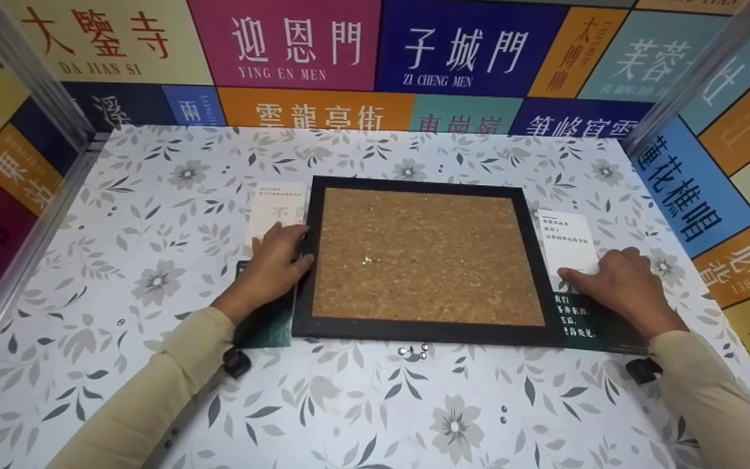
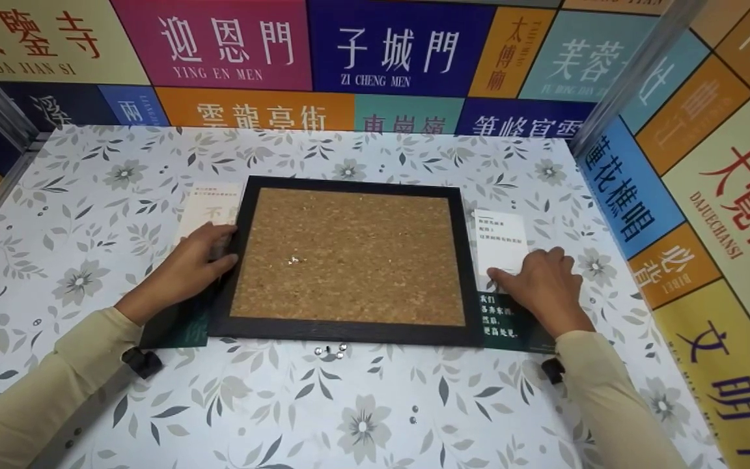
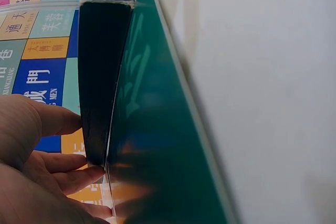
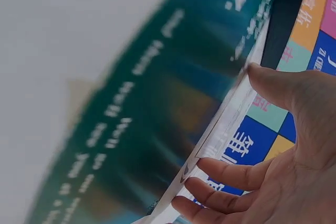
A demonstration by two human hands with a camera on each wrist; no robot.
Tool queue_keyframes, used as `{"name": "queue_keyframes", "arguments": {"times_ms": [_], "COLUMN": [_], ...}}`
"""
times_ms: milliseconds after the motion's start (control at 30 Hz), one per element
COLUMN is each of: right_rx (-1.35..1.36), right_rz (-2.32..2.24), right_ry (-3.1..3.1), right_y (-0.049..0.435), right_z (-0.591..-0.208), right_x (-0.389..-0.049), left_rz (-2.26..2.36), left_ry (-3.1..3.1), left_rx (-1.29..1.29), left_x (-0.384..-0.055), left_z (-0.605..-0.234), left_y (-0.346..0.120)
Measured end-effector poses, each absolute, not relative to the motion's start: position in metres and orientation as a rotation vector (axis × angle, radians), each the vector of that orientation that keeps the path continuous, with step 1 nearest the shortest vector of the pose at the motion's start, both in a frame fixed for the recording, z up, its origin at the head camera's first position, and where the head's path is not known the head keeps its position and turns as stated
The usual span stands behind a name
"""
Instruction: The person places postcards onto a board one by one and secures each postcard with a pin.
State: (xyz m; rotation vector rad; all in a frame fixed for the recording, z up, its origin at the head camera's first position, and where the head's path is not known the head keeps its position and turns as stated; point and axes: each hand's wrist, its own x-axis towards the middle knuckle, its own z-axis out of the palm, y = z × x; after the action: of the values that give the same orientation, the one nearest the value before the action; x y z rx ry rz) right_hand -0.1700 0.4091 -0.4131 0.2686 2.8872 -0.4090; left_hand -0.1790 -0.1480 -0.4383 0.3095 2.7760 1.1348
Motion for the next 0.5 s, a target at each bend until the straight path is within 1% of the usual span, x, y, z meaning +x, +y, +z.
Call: {"name": "queue_keyframes", "arguments": {"times_ms": [200, 500], "right_rx": [0.26, 0.339], "right_rz": [-0.437, -0.461], "right_ry": [2.85, 2.799], "right_y": [0.4152, 0.4189], "right_z": [-0.4097, -0.4065], "right_x": [-0.1736, -0.1778], "left_rz": [1.135, 1.148], "left_ry": [2.773, 2.782], "left_rx": [0.303, 0.336], "left_x": [-0.179, -0.1791], "left_z": [-0.4383, -0.4395], "left_y": [-0.1482, -0.1488]}}
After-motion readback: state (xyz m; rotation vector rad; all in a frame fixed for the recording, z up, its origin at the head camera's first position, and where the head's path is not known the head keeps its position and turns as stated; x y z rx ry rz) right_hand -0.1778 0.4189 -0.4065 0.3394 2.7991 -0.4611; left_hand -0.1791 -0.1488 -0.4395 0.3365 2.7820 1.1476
